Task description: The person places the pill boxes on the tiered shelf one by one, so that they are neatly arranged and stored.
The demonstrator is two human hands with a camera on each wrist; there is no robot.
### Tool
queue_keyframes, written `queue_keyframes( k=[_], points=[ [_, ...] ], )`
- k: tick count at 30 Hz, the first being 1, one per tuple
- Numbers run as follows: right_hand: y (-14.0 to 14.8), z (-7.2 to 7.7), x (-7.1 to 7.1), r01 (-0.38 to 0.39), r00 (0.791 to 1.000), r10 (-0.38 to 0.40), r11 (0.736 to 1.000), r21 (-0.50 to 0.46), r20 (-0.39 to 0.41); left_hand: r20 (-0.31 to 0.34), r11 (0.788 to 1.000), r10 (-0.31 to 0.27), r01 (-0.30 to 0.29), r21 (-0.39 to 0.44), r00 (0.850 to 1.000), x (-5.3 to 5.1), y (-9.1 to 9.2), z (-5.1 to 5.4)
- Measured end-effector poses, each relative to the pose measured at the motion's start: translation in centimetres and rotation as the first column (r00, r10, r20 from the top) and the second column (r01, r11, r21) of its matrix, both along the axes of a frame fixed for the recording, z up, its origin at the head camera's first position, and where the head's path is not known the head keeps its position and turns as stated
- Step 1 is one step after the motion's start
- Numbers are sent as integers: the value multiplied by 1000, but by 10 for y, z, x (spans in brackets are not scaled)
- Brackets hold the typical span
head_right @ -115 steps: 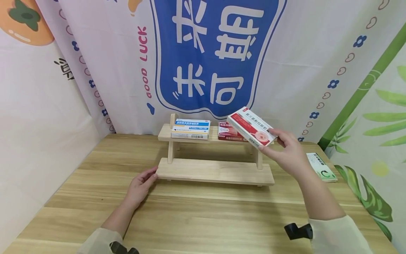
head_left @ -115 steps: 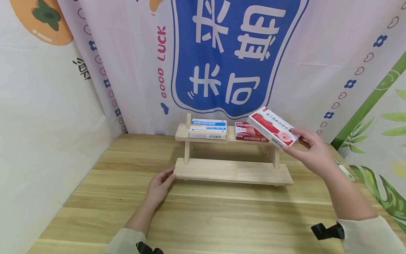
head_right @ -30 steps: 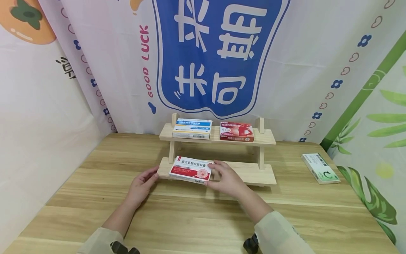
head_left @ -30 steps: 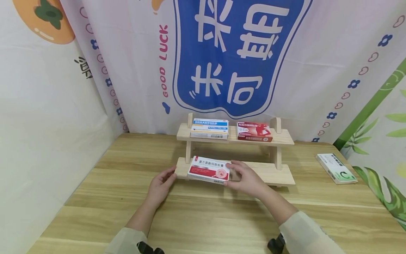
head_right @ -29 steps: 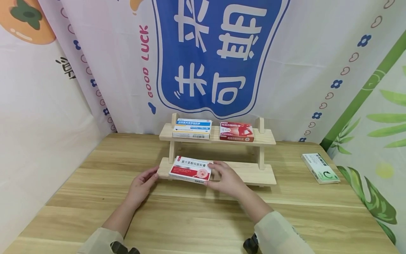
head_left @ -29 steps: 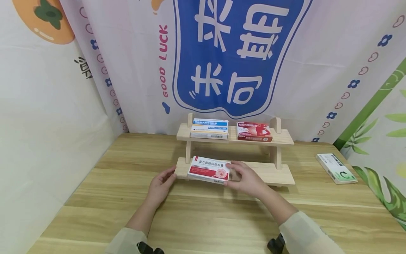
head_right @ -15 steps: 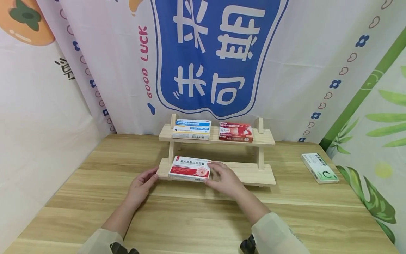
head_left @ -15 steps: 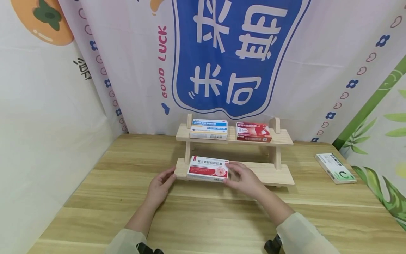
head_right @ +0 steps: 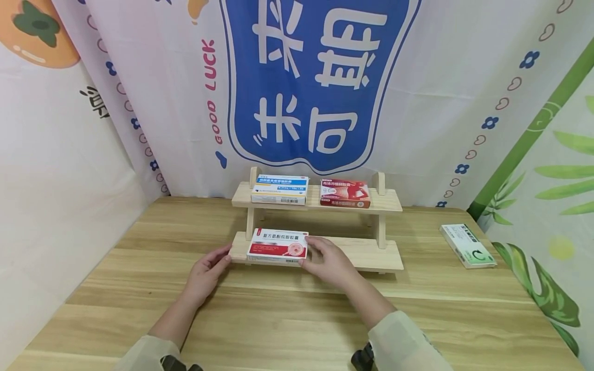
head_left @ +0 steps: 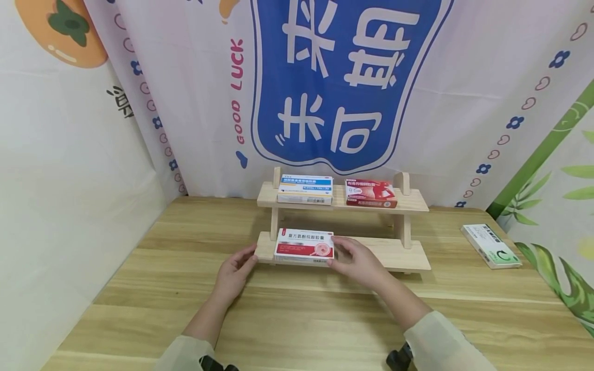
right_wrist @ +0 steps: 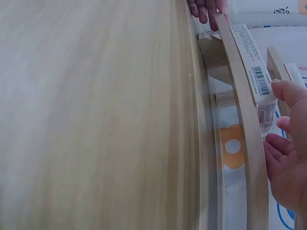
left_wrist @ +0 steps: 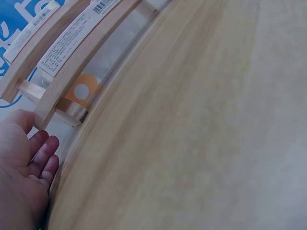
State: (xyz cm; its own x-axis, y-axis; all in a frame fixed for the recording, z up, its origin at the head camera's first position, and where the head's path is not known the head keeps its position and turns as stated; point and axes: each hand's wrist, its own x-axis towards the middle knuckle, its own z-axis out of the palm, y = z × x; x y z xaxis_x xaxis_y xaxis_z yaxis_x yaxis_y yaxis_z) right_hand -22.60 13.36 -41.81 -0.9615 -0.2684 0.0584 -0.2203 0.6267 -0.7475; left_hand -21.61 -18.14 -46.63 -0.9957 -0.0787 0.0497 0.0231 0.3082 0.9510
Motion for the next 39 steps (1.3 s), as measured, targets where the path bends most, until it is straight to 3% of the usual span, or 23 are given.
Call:
queue_keyframes(
  k=[16,33,39],
  points=[
    [44,11,11,99,995,-99,995,-33,-13,-10,1000,7,-7,-16,1000,-2,0,-1],
    [122,18,23,196,981,-196,976,-99,12,-8,1000,3,-3,-21,1000,-4,-2,-4],
    [151,18,26,259,966,-259,964,-57,16,0,1000,6,-6,-29,1000,-3,-1,-3]
  ],
)
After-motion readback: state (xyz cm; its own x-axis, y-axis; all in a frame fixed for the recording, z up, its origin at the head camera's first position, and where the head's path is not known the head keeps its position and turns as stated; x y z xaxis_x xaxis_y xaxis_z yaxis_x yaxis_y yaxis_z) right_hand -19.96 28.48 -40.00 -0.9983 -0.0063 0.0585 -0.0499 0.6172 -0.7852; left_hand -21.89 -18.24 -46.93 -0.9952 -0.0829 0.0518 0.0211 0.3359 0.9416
